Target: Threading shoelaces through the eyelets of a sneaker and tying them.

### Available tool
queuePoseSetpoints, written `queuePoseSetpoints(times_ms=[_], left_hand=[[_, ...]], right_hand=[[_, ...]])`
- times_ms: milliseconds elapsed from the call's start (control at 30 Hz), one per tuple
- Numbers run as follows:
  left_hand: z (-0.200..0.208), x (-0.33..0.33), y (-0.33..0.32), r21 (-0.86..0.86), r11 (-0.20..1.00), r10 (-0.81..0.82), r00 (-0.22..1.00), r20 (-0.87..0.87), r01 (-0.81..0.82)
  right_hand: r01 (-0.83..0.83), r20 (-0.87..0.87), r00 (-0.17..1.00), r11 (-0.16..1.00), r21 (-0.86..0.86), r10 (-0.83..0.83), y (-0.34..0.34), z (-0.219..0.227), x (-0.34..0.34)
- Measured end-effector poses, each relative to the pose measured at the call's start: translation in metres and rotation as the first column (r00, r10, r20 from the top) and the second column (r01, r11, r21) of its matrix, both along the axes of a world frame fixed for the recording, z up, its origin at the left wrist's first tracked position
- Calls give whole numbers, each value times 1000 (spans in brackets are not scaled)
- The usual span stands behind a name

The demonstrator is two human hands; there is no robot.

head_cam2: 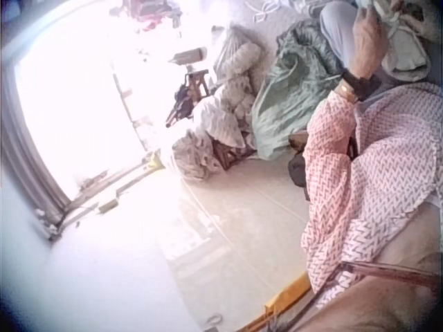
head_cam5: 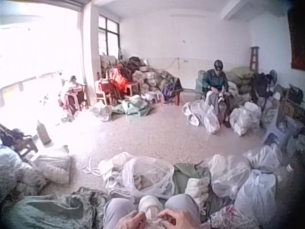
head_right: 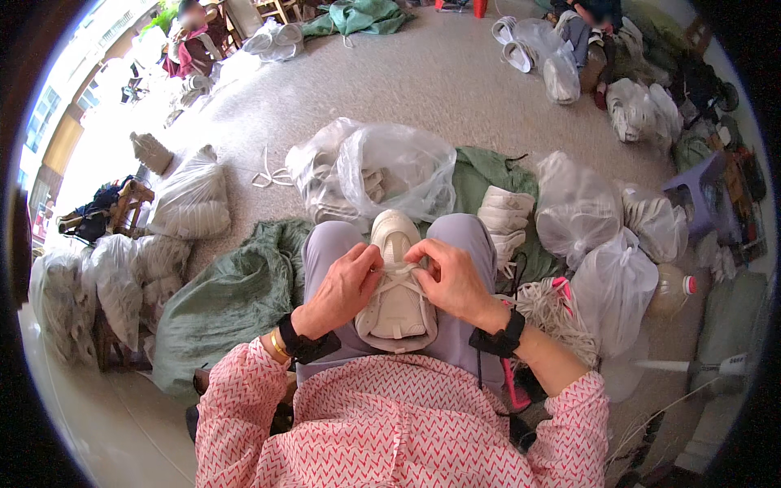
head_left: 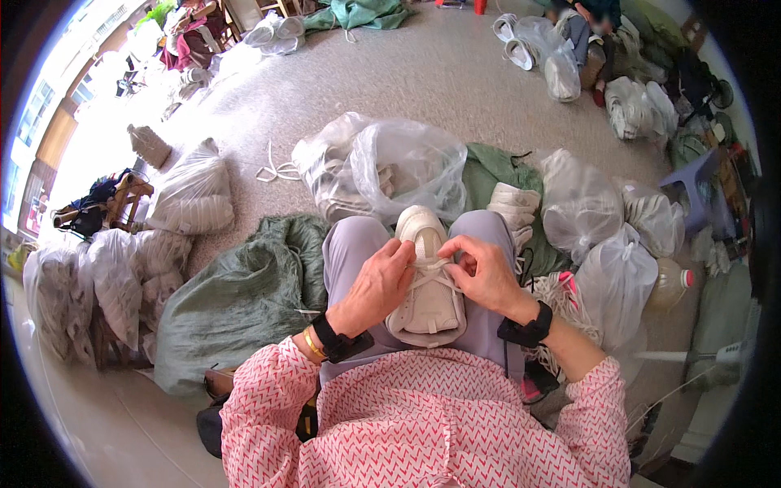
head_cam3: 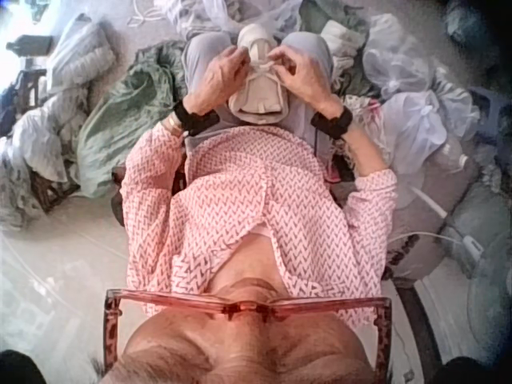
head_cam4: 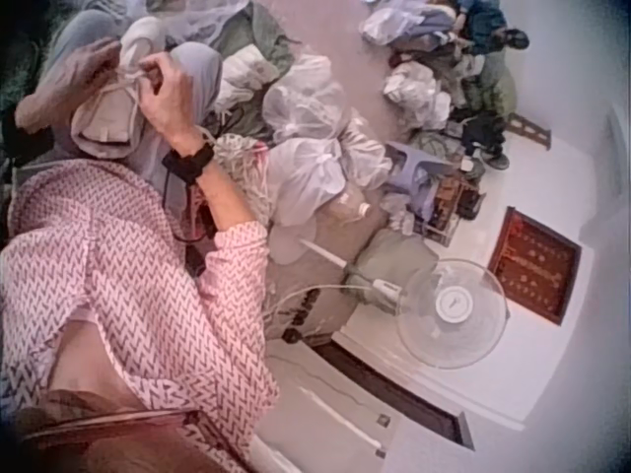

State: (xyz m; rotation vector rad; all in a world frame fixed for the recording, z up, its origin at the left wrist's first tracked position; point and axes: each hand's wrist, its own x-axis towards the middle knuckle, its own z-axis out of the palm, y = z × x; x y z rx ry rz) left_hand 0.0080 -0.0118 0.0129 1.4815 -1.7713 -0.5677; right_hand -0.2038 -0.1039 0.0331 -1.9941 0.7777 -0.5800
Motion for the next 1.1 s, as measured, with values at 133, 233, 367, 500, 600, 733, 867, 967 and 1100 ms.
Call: queuePoseSetpoints(times_ms=[133,233,367,500,600,733,867,967,1100], left_hand=[[-1,-1,-2,-18,1000,-17,996,87,19],[-5,1,-5,-37,999,-15,998,68,18],[-6,4,-7,88,995,-26,981,-191,44],[-12,11,-10,212,974,-15,958,-286,79],[-10,14,-13,250,963,-30,962,-270,100],[-6,10,-15,80,995,-47,984,-174,62],[-8,5,-17,31,999,-19,980,-199,26],[-5,5,-17,39,999,-13,987,-161,19],[-4,5,-15,76,997,5,992,-130,5]], right_hand=[[-13,24,1000,999,46,12,-1,-2,0],[-19,11,1000,997,80,19,-1,2,1],[-46,1,999,992,114,46,-5,-2,1],[-89,-14,996,979,183,94,-12,-6,1],[-84,-15,995,943,323,94,-15,-5,2],[-79,23,997,906,416,77,-17,-10,3],[-111,26,994,921,374,109,-17,-16,1],[-105,16,994,921,376,107,-17,-16,1],[-99,9,995,909,404,104,-17,-15,1]])
